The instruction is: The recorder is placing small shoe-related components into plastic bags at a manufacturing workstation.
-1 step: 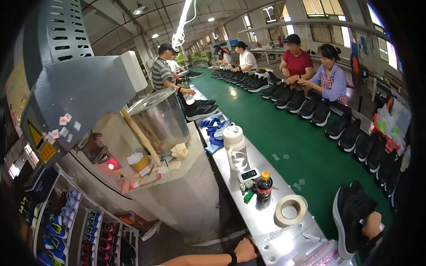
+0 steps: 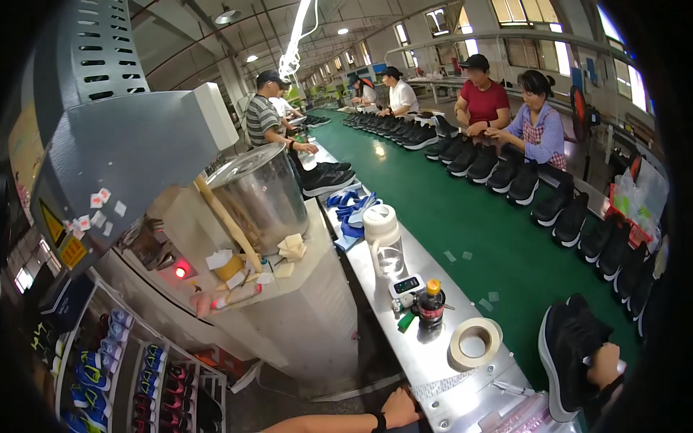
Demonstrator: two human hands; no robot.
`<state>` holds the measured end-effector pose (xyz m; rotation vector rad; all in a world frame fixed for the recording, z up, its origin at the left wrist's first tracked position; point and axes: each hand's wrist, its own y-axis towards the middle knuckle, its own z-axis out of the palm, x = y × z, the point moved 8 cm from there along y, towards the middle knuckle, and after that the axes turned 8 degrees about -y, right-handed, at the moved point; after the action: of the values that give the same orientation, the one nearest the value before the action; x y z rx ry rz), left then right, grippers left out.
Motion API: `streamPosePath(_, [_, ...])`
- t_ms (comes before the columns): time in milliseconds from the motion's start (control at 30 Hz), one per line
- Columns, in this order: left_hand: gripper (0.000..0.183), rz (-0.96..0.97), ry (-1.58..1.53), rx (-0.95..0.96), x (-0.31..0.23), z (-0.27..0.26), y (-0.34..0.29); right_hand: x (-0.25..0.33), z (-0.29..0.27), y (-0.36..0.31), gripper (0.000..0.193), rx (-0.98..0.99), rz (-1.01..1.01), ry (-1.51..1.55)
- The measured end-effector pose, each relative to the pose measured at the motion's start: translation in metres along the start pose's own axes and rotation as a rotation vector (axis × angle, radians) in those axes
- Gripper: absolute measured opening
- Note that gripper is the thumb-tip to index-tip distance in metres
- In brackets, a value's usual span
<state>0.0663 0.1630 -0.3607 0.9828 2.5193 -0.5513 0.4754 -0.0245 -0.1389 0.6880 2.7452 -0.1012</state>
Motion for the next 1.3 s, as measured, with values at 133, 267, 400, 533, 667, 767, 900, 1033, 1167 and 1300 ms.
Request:
streamPosePath(133, [0.064,-0.037,0.043,0.151,0.003,-0.013,0.002,0.056,-0.015,0.036,0.014,-0.115,-0.162,0.006])
streamPosePath(267, [0.069,-0.012,-0.024,0.07,0.002,-0.02,0.002,0.085,-0.02,0.095,0.011,-0.249,-0.17,-0.019])
streamPosePath(400, [0.071,-0.004,-0.071,0.07,0.003,-0.025,0.001,0.102,-0.011,0.142,0.011,-0.149,-0.205,-0.061])
streamPosePath(533, [0.071,0.004,-0.122,0.021,0.012,-0.028,-0.002,0.116,0.0,0.18,0.012,-0.016,-0.254,-0.116])
streamPosePath(667, [0.068,0.027,-0.153,0.073,0.012,-0.015,0.008,0.125,-0.037,0.195,0.016,0.127,-0.34,-0.244])
streamPosePath(767, [0.067,0.032,-0.11,0.114,0.011,-0.014,0.013,0.168,-0.085,0.255,0.027,-0.061,-0.42,-0.285])
streamPosePath(900, [0.067,0.043,-0.168,0.091,0.007,-0.021,0.006,0.246,-0.244,0.356,0.022,-0.813,-0.352,-0.226])
streamPosePath(1033, [0.06,0.0,-0.115,0.027,0.04,0.025,0.012,0.277,-0.345,0.361,0.062,-0.939,0.012,0.18])
streamPosePath(1167, [0.056,0.034,-0.166,-0.032,0.018,0.009,0.014,0.268,-0.342,0.34,0.048,-1.03,0.002,0.171])
streamPosePath(1300, [0.066,0.076,-0.162,-0.043,0.024,0.013,0.016,0.264,-0.301,0.321,0.034,-0.925,-0.112,0.137])
